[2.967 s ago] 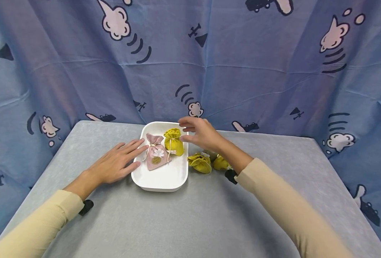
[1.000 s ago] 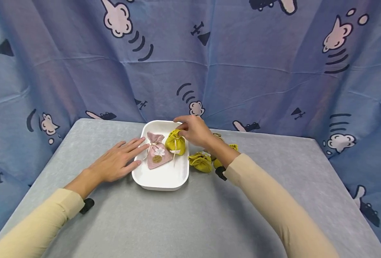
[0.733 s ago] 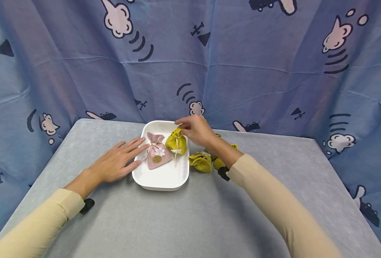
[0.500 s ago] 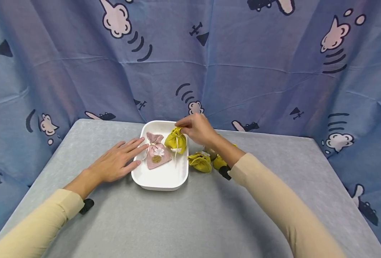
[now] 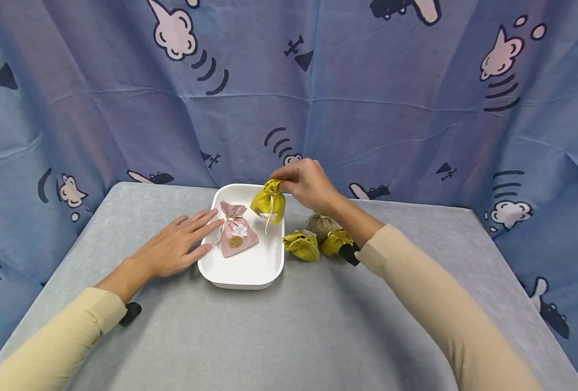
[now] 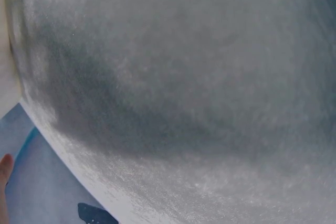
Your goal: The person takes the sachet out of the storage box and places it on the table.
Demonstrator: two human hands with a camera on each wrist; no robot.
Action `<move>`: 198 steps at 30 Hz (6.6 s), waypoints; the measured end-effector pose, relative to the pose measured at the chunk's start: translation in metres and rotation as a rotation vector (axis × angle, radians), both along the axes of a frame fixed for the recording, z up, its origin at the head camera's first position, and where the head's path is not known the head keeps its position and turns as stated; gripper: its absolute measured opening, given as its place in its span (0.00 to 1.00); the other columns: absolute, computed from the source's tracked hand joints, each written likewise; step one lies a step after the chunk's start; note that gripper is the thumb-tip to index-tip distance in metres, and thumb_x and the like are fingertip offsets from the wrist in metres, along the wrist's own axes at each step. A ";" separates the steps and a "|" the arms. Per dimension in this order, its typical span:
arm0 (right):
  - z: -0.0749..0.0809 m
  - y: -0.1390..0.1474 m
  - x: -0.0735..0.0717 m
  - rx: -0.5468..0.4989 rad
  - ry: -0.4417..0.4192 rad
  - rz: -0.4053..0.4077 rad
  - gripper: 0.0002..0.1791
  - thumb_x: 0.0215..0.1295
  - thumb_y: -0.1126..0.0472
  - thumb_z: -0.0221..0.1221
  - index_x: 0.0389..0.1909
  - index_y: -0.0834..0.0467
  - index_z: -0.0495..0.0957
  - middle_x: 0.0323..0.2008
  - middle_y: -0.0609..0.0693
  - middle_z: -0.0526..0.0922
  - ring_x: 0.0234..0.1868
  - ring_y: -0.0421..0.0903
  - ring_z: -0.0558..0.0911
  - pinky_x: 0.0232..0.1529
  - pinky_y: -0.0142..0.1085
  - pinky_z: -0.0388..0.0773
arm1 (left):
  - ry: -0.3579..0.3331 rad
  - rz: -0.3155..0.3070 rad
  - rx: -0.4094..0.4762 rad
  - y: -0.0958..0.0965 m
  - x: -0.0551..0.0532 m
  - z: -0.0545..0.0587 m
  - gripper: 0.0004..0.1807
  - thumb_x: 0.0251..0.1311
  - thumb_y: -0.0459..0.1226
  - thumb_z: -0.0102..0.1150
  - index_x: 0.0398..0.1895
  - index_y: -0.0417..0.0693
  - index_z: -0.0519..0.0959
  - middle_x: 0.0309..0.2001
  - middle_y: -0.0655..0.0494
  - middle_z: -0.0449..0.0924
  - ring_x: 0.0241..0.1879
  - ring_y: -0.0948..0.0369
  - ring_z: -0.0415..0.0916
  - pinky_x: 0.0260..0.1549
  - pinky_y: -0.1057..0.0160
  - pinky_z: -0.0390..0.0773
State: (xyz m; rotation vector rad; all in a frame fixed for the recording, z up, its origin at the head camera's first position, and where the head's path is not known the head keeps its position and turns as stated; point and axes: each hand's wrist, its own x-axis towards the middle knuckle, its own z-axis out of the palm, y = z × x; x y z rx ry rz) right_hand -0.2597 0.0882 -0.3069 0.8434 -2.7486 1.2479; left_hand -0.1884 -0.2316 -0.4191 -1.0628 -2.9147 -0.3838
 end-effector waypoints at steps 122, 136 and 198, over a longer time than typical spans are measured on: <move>-0.021 -0.026 0.006 0.081 -0.125 -0.011 0.28 0.63 0.59 0.68 0.63 0.63 0.75 0.60 0.57 0.79 0.57 0.52 0.81 0.57 0.39 0.77 | -0.017 0.011 0.016 0.000 0.000 -0.002 0.33 0.75 0.54 0.42 0.80 0.61 0.53 0.80 0.55 0.46 0.77 0.50 0.48 0.68 0.38 0.54; -0.036 -0.054 0.007 0.083 -0.227 0.074 0.30 0.64 0.60 0.67 0.65 0.66 0.73 0.63 0.60 0.76 0.60 0.54 0.79 0.58 0.37 0.76 | 0.001 -0.004 0.015 0.000 0.000 -0.001 0.33 0.76 0.53 0.43 0.80 0.58 0.54 0.79 0.53 0.47 0.76 0.49 0.49 0.68 0.38 0.54; -0.047 -0.077 0.011 0.200 -0.169 0.108 0.12 0.67 0.66 0.63 0.49 0.64 0.85 0.47 0.55 0.87 0.51 0.47 0.85 0.52 0.33 0.79 | 0.063 -0.032 0.051 -0.002 -0.003 -0.006 0.32 0.75 0.50 0.46 0.78 0.56 0.58 0.78 0.50 0.53 0.75 0.49 0.53 0.65 0.38 0.58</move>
